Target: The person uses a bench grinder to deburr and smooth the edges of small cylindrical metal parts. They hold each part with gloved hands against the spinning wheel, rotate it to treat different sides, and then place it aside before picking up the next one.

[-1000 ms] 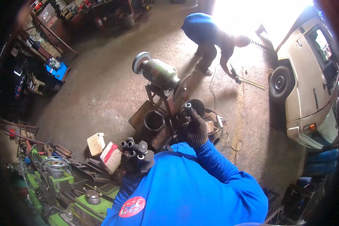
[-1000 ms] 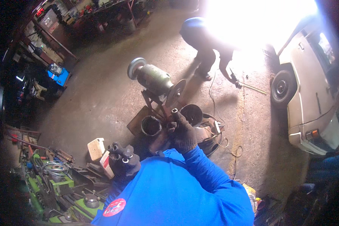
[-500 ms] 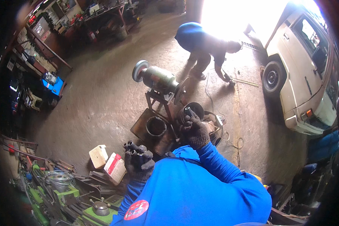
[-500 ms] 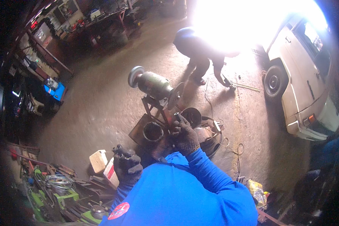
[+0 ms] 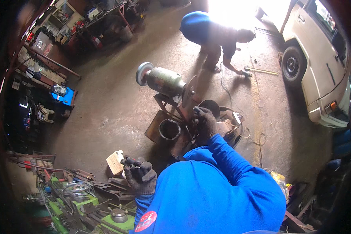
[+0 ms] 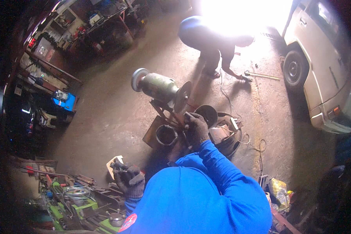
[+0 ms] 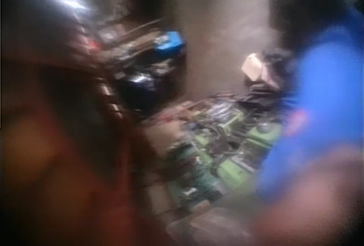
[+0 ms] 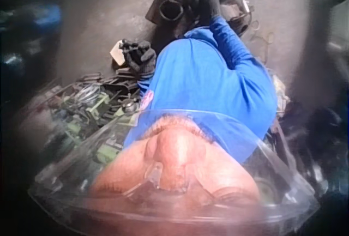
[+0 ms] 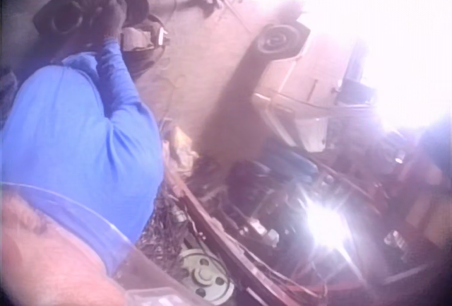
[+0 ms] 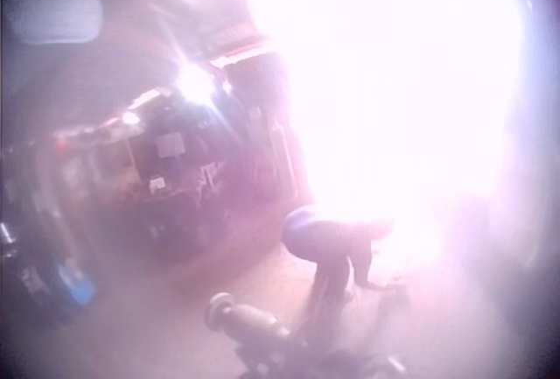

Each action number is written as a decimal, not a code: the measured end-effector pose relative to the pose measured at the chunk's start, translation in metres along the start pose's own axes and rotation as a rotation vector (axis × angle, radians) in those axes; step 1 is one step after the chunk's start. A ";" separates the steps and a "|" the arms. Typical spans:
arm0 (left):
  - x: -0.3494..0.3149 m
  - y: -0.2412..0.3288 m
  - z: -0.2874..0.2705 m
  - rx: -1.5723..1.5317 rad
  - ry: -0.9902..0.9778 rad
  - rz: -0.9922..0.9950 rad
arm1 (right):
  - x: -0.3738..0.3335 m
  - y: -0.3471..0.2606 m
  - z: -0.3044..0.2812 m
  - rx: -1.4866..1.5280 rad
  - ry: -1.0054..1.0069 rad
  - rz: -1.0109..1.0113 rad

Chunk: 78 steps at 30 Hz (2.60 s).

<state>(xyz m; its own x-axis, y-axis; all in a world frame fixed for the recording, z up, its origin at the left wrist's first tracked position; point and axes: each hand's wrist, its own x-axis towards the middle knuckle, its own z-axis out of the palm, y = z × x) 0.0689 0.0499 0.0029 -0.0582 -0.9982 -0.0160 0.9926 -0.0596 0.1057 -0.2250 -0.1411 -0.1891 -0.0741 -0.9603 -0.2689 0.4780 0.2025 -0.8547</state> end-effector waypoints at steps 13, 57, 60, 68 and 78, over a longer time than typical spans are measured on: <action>0.028 -0.070 0.041 0.156 -0.020 -0.206 | 0.064 0.026 0.012 0.360 0.194 0.301; 0.031 -0.075 0.034 0.123 -0.040 -0.205 | 0.085 0.047 0.020 0.071 0.168 0.400; 0.037 -0.078 0.037 0.135 -0.052 -0.233 | 0.103 0.083 0.003 -0.103 0.081 0.201; 0.030 -0.078 0.037 0.166 0.058 -0.142 | 0.079 0.036 0.022 -0.093 0.158 0.331; 0.028 -0.075 0.035 0.199 0.072 -0.155 | 0.072 0.031 0.024 -0.024 0.165 0.232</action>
<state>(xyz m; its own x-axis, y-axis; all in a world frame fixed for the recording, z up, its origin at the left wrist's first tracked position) -0.0112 0.0262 0.0291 -0.1935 -0.9741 -0.1168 0.9315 -0.2198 0.2899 -0.1942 -0.2085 -0.2245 -0.1069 -0.8439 -0.5257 0.4779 0.4200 -0.7715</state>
